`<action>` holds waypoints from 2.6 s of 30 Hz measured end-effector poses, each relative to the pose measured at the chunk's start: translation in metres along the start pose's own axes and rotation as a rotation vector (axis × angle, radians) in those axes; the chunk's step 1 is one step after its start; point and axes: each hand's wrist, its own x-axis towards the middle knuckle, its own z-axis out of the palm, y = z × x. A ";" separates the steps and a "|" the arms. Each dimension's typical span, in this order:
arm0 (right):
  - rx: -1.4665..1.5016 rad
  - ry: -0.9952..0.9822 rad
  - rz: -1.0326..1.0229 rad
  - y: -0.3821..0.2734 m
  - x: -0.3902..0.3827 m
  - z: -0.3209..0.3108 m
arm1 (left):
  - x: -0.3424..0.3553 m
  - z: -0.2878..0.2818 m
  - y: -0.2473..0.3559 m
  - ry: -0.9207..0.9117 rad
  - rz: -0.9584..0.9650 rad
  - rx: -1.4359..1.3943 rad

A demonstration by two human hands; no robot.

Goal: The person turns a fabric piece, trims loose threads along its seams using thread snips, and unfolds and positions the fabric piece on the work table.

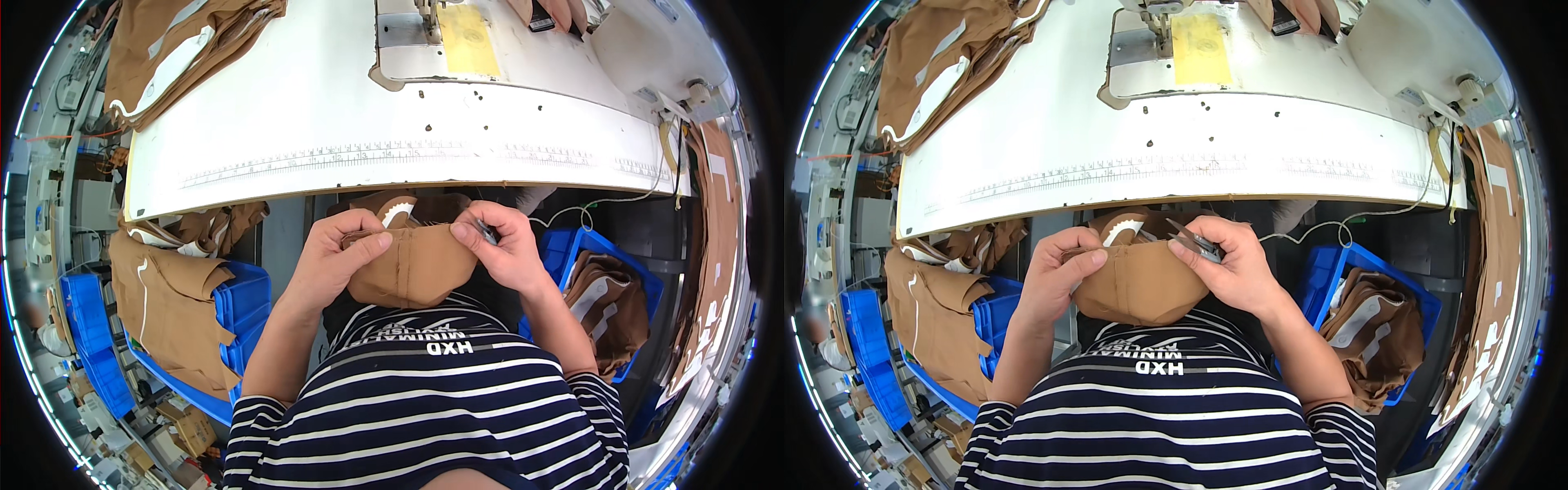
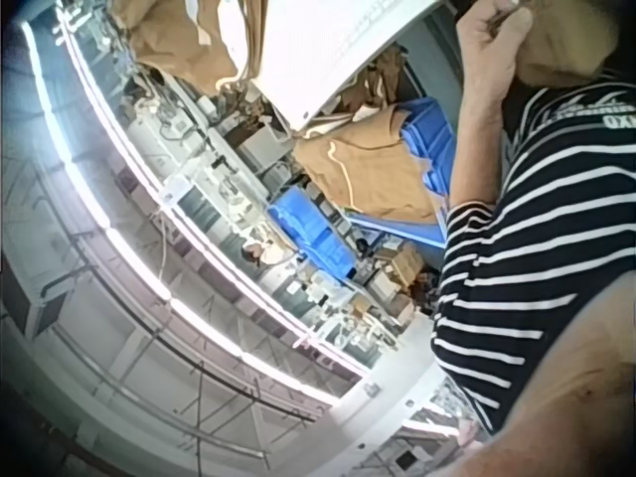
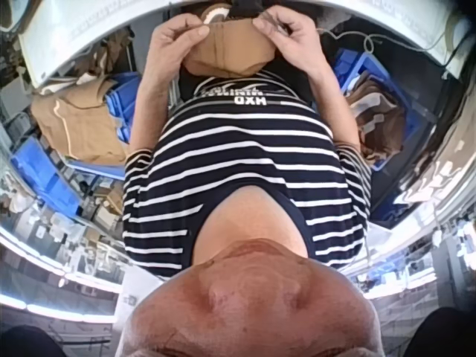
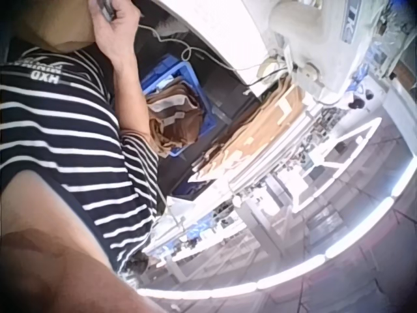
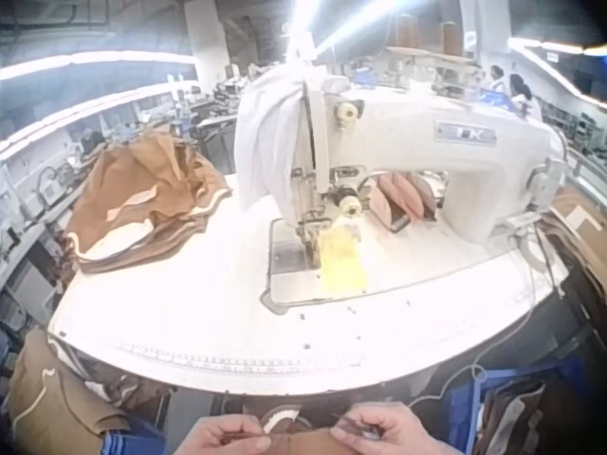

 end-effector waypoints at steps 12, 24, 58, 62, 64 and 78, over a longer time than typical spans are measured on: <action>-0.193 0.099 -0.555 -0.011 -0.010 0.052 | -0.021 -0.002 -0.018 0.097 0.034 -0.546; -0.291 -0.042 -0.353 -0.041 -0.006 0.015 | -0.025 0.008 0.014 0.337 0.823 1.177; 0.276 -0.472 0.423 -0.018 0.006 -0.012 | 0.017 0.015 0.015 -0.501 -0.349 0.321; 0.260 -0.472 0.359 -0.016 0.006 -0.014 | 0.017 0.018 0.017 -0.489 -0.386 0.203; 0.241 -0.503 0.319 -0.015 0.006 -0.017 | 0.017 0.018 0.020 -0.529 -0.394 0.196; -0.140 -0.054 0.219 -0.071 0.031 -0.061 | 0.020 0.013 0.022 -0.458 -0.322 -0.112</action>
